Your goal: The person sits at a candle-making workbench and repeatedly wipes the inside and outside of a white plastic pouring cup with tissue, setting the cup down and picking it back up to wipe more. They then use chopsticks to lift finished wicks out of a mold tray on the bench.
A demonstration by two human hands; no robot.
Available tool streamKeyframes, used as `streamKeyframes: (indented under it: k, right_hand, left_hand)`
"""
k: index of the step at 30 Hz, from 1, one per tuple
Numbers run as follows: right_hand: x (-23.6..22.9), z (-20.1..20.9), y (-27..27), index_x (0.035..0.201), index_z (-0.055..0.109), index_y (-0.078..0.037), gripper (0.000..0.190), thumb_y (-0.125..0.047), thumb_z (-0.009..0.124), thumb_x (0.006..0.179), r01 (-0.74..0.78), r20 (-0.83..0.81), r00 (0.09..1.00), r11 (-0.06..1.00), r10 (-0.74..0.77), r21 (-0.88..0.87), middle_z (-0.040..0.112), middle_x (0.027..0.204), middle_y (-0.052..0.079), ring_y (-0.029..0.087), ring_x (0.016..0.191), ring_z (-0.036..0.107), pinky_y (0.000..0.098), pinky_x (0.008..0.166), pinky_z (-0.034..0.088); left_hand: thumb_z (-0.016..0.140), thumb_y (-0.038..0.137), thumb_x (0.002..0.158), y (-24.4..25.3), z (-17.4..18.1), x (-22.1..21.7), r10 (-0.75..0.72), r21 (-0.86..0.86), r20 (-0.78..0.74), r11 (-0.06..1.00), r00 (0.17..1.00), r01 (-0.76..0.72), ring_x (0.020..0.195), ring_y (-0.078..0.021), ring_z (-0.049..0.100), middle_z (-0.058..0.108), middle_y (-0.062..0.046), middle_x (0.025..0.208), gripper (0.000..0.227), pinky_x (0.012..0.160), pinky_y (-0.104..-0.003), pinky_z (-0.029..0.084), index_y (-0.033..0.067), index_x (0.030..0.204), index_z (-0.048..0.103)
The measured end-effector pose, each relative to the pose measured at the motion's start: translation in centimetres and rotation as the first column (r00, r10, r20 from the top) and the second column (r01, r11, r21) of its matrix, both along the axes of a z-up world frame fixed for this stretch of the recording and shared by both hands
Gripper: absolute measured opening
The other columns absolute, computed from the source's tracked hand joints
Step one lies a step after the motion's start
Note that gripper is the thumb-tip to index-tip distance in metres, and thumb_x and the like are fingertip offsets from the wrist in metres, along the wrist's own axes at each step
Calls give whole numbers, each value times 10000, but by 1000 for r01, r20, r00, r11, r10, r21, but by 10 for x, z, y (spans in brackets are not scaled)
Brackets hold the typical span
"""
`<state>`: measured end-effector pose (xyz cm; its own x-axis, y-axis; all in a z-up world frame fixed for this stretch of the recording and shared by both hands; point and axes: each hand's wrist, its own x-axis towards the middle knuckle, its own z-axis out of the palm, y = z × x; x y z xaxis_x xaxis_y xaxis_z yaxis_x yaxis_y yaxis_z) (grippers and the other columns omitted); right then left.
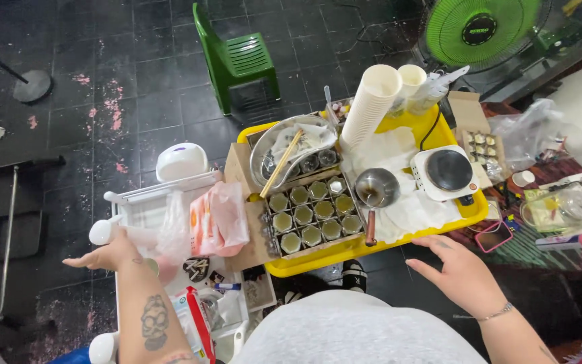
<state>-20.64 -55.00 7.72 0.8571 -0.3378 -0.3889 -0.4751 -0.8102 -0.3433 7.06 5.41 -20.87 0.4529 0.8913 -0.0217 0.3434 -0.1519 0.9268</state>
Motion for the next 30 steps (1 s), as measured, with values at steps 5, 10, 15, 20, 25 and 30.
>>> streamKeyframes:
  k: [5,10,15,20,25,30]
  right_hand:
    - [-11,-29,-30,1205,714,-150,493,-446,760,813,-133,149,981,990,126,38,734,1140,26,237,970,708,334,838,559]
    - [-1,-34,-65,1199,716,-124,483,-405,757,809,-281,258,931,958,258,56,715,1184,66,274,1043,680,362,857,533]
    - [13,-54,-126,1194,734,-126,446,-378,745,827,-361,346,886,927,309,98,737,1147,69,234,1029,707,324,851,553]
    - [27,-63,-182,1100,764,-101,335,-300,747,831,-335,356,905,904,231,266,791,1003,50,144,837,750,279,703,582]
    - [35,-95,-237,1071,815,-85,256,-248,747,885,-309,296,931,895,215,321,708,667,94,151,598,599,272,580,495]
    - [36,-111,-250,999,791,-68,232,-266,710,911,-378,370,902,822,223,426,743,661,15,57,550,605,235,529,496]
  left_hand:
    - [825,-71,831,-67,51,-23,-123,29,162,992,979,120,1419,-408,442,252,-290,1550,1223,1159,-424,415,112,1621,-90]
    - [783,42,807,-190,133,-62,-315,-132,50,939,948,318,1329,-347,480,273,-174,1588,1130,1058,-400,477,125,1599,-18]
    - [810,195,889,-265,91,-91,-511,150,170,859,843,490,1347,-309,480,442,-181,1460,894,1110,-408,409,0,1534,223]
    - [781,185,876,-338,102,-130,-504,294,86,837,859,461,1299,-328,517,533,-178,1372,635,1111,-425,404,9,1394,459]
    - [751,192,883,-398,133,-155,-497,464,31,776,867,428,1259,-365,547,608,-158,1280,422,1092,-454,413,73,1267,619]
    - [736,180,899,-434,165,-159,-591,575,-106,620,800,534,1048,-302,654,723,-71,1066,144,934,-437,490,132,1035,731]
